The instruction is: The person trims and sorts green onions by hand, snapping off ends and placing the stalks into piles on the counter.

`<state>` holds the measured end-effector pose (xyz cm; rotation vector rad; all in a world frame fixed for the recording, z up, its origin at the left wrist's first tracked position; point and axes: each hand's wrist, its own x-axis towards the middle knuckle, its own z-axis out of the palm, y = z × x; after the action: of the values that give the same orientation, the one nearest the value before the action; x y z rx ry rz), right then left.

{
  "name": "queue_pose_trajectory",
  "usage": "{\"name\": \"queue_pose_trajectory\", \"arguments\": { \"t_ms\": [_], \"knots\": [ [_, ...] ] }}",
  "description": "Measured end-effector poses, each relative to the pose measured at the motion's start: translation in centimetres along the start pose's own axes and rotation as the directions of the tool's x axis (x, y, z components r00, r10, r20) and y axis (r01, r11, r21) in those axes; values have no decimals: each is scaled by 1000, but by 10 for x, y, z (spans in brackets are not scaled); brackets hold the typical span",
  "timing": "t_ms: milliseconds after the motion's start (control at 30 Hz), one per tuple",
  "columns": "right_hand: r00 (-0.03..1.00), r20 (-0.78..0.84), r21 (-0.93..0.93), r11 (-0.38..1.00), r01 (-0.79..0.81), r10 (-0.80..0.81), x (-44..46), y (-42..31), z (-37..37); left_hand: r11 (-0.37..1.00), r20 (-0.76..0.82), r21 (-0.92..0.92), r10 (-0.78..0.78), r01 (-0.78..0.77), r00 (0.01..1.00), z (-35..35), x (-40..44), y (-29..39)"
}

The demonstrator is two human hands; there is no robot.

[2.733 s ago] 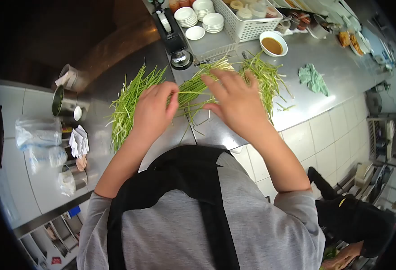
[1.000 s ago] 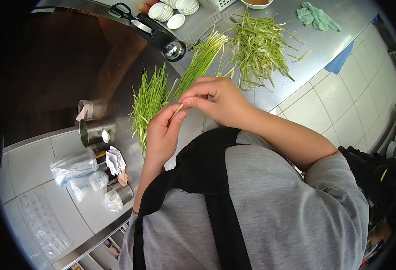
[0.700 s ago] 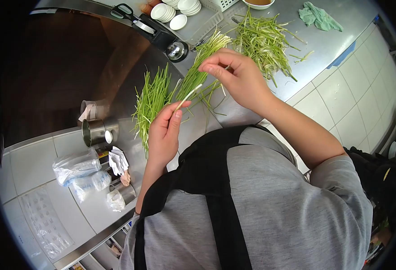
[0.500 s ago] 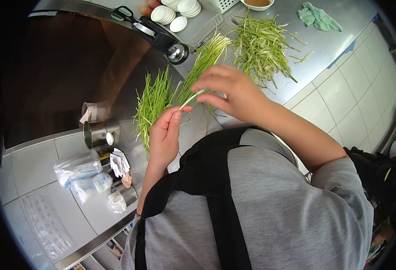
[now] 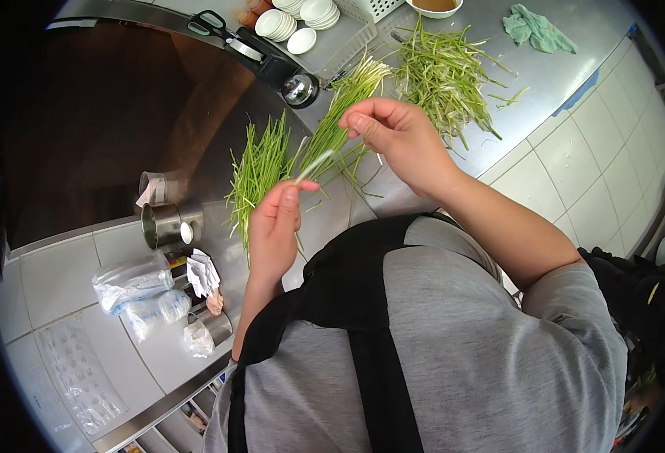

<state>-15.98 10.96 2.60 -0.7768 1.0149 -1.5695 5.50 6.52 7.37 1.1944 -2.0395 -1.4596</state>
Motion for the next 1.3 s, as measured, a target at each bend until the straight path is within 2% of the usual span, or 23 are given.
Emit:
{"name": "queue_pose_trajectory", "arguments": {
  "t_ms": [33,67,100,133,167,200,233,300,367,400,500,633,700,733,800,933,1000,1033,1100,1133,1200,1233,1300],
  "knots": [
    [997,-12,35,997,-76,76,0,0,-1,999,3,-33,-21,21,1000,-3,1,-2],
    [997,-10,35,996,-80,80,0,2,-1,894,15,-448,-1,8,1000,-8,5,-8],
    [987,13,89,983,-159,158,0,5,-2,624,15,-781,21,-1,1000,-12,10,-10],
    [972,40,139,962,-236,233,0,8,-1,623,12,-782,18,-1,1000,-15,15,-10],
    [971,43,137,961,-240,236,-1,10,-1,438,-72,-896,25,-76,997,-17,20,-7],
    [954,143,209,934,-290,264,-2,12,1,233,-158,-960,16,-157,987,-19,23,-4],
    [928,243,276,897,-344,282,-4,14,4,234,-161,-959,15,-159,987,-19,24,-1],
    [911,278,255,891,-375,304,-7,19,13,202,-209,-957,16,-208,978,-18,26,4],
    [898,323,-12,950,-312,299,-12,20,25,189,-209,-958,58,-216,976,-18,28,2],
    [896,335,-51,955,-292,292,-12,20,28,177,-211,-958,101,-227,972,-19,29,1],
    [958,223,-14,983,-184,183,-10,22,28,137,-195,-968,118,-211,974,-22,29,0],
    [966,125,118,964,-240,225,0,23,13,108,-218,-967,113,-231,969,-28,28,-1],
    [971,145,-64,981,-184,191,-1,21,12,146,-239,-957,90,-250,967,-30,27,-1],
    [971,144,-65,981,-184,192,-2,21,13,145,-239,-957,90,-250,967,-31,28,-2],
    [937,303,-371,927,-55,177,-7,21,16,147,-242,-957,82,-252,967,-30,28,-3],
    [926,328,-384,922,-48,185,-10,24,26,154,-226,-960,77,-235,971,-24,27,-3],
    [908,368,-422,906,-29,200,-9,22,27,113,-227,-968,-1,-225,974,-18,23,-1],
    [907,370,-422,906,-28,200,-7,26,26,113,-228,-967,0,-227,974,-18,22,-5],
    [945,216,-51,969,-241,246,-1,37,21,134,-161,-976,99,-173,982,-16,19,-19],
    [945,216,-53,969,-241,246,2,39,18,132,-162,-976,99,-174,982,-12,16,-22],
    [944,127,55,948,-314,305,9,41,8,468,-134,-872,61,-147,989,-4,13,-25],
    [944,126,52,948,-314,306,13,44,2,465,-135,-873,61,-148,989,-4,12,-27],
    [970,-26,44,969,-242,243,22,45,-11,603,-158,-783,38,-149,987,-9,12,-32]
  ]
}}
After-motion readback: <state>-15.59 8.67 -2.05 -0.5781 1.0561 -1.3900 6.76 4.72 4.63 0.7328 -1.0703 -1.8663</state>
